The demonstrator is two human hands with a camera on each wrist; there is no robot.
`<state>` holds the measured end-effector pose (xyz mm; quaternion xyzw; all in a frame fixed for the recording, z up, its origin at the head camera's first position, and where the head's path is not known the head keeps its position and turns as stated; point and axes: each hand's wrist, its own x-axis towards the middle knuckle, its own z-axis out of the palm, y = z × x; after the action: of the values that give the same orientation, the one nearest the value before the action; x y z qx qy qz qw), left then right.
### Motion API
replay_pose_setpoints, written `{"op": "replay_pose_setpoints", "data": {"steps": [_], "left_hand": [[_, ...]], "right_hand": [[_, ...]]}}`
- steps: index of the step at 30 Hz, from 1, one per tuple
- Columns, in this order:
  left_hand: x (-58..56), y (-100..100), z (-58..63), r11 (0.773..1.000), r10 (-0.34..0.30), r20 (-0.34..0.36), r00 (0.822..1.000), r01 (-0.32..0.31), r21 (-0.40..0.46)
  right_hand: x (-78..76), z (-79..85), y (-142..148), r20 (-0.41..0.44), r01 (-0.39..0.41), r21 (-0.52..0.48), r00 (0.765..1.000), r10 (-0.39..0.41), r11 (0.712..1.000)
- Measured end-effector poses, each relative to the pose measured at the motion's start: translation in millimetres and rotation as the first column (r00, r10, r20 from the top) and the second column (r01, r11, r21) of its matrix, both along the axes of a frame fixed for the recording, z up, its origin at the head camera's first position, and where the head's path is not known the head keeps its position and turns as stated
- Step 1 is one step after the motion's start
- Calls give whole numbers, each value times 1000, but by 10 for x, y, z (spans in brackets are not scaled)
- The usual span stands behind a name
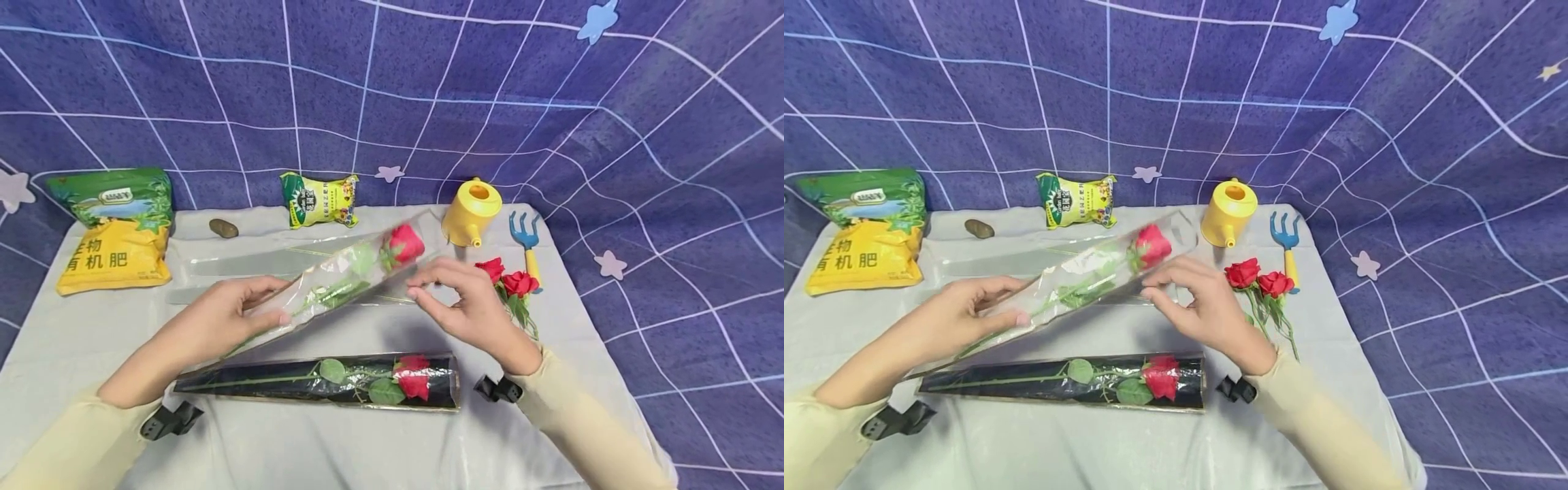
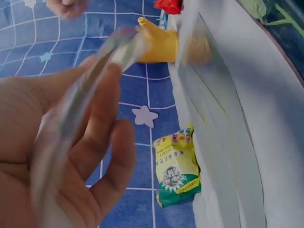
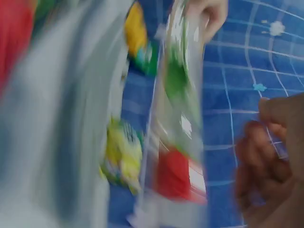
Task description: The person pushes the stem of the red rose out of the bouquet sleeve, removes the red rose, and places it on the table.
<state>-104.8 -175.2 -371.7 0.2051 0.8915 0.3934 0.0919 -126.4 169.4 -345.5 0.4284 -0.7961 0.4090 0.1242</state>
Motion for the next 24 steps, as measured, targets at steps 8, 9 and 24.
{"op": "replay_pose_setpoints", "data": {"steps": [8,9,24], "left_hand": [[-6,175,39,989,12,-11,1000,-10,147],[-5,211,47,990,6,-14,1000,-4,144],[44,287,-35,997,-52,36,998,49,65]], "right_hand": [[-49,-376,-256,811,195,-475,475,341,858],[-68,-419,-295,799,250,-549,439,412,798],[-188,-424,-487,668,494,-742,604,435,453]]}}
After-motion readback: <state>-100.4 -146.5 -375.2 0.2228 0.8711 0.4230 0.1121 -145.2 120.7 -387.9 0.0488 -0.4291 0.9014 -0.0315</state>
